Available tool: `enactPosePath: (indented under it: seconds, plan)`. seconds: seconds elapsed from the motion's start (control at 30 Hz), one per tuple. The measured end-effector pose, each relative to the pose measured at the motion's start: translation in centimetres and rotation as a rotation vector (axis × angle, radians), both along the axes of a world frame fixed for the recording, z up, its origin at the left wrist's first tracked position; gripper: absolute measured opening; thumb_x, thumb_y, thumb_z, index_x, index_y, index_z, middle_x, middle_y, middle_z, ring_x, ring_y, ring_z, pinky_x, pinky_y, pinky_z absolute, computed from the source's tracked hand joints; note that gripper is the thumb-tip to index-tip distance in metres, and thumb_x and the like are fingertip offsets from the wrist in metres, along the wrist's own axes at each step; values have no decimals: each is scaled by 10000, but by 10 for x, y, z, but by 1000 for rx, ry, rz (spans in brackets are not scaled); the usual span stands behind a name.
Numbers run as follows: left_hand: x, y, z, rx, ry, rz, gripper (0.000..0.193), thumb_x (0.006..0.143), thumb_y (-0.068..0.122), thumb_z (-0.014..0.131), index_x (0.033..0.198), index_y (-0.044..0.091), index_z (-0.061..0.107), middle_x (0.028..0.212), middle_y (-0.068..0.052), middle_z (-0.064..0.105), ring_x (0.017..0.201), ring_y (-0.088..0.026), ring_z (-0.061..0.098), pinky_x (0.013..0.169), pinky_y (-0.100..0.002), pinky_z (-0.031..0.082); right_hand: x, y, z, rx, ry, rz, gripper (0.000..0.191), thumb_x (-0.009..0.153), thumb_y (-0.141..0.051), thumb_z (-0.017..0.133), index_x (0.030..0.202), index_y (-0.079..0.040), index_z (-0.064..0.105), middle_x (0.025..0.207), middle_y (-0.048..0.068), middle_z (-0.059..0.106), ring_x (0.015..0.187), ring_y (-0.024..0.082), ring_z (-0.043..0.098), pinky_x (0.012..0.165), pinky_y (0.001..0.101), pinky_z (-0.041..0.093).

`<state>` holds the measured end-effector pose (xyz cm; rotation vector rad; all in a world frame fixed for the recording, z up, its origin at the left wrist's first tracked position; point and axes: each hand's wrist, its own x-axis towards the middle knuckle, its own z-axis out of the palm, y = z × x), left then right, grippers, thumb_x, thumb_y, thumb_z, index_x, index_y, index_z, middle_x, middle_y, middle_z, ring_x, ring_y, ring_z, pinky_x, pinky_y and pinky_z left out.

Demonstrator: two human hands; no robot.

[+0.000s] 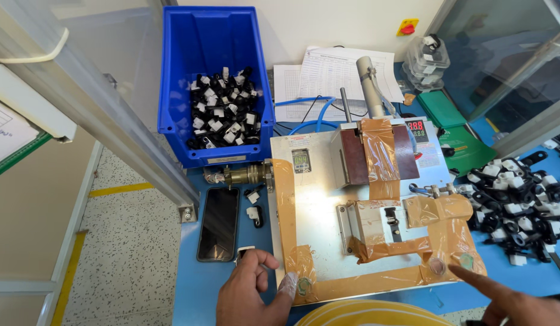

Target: The person picks black plastic parts from a blue bin and from the bench, places each part into the fixture of a small bench-top press machine, and presses it, then sets the pressed part onto a growing pile on the right side of the workbench. The cycle is repeated continuously throughout the episode.

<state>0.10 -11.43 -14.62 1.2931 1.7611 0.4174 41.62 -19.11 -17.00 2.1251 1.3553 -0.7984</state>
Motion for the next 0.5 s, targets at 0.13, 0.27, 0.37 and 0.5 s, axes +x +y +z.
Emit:
enactPosePath:
  seconds: [0.13,0.27,0.37,0.5]
  plan:
    - [1,1,-4,4,-2,-40,408,742,314,907,966,161,602,629,-16,453,559,-116,458,580,-298,422,11,-4,-38,-134,134,-74,1072,926,-322,751,1653,-456,-26,855,-64,753,745,-3,778,747,185,652]
    - [3,0,-5,1,-11,-25,422,738,309,906,962,161,580,632,-5,457,571,-112,469,591,-290,446,-6,-3,-33,-157,-30,107,1009,979,-262,652,1653,-386,-88,807,-80,787,760,19,807,764,194,643]
    - [4,-2,-5,69,-32,-55,432,729,305,904,958,159,569,630,2,454,570,-116,474,584,-297,446,-24,2,11,6,0,86,1019,798,-379,858,1573,-498,208,802,-111,801,807,27,775,799,193,634]
    - [2,-6,-4,61,-34,-60,447,717,290,907,960,159,555,630,-9,453,575,-121,476,595,-299,453,-74,35,85,528,260,-285,612,804,-267,873,1336,-248,570,843,1,787,789,120,776,750,277,637]
